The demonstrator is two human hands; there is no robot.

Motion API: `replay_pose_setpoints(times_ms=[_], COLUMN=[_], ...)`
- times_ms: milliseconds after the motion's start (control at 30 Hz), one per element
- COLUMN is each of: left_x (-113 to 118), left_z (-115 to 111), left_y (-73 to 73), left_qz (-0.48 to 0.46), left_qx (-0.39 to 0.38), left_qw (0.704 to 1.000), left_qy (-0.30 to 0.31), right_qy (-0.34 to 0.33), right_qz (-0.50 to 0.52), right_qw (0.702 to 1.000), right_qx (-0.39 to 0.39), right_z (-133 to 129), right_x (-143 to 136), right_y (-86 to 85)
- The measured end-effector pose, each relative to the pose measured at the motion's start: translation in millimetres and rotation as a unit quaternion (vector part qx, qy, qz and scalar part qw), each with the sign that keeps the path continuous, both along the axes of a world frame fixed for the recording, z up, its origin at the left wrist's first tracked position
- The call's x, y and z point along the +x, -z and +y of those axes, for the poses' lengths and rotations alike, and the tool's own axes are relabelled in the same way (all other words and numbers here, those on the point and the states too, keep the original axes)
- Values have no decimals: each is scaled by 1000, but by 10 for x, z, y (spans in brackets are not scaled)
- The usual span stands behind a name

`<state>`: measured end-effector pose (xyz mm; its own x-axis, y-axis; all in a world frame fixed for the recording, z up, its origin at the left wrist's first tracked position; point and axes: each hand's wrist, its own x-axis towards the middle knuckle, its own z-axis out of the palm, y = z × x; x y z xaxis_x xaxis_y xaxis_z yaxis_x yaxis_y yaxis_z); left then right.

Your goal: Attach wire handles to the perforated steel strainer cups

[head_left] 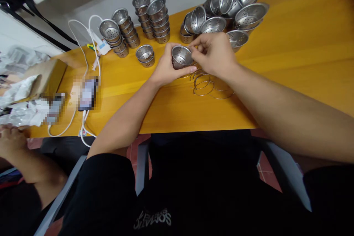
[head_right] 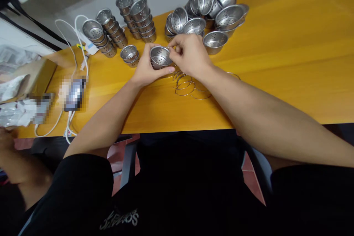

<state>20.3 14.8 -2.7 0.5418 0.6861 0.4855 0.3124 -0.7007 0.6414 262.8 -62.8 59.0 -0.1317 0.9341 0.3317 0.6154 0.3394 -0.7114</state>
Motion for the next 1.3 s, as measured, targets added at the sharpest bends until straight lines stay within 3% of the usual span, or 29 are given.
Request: replay_pose_setpoints(times_ms=[233,400,500,800,1067,1300], left_x=[8,-65,-93,-39,-66,-81], left_z=[-11,34,45,23,29,88], left_y=[-11,-21,-32,-22,-40,14], left_qz=[-11,-22,-30,-7,14,-6], left_qx=[13,-60,-85,-11,1,-3], left_qw=[1000,997,994,999,999,999], left_qy=[1,40,66,52,48,42], right_qy=[-36,-158,-191,-158,-144,-108], right_qz=[53,96,100,159,103,116], right_qw=[998,981,973,970,979,987], right_qx=[8,-56,-82,-91,-100,-34], right_z=[-71,-133,-137,-128,-53,-116], right_x=[-72,49,114,-1,71,-18], right_y=[-108,-245,-254,-219,-84,-135])
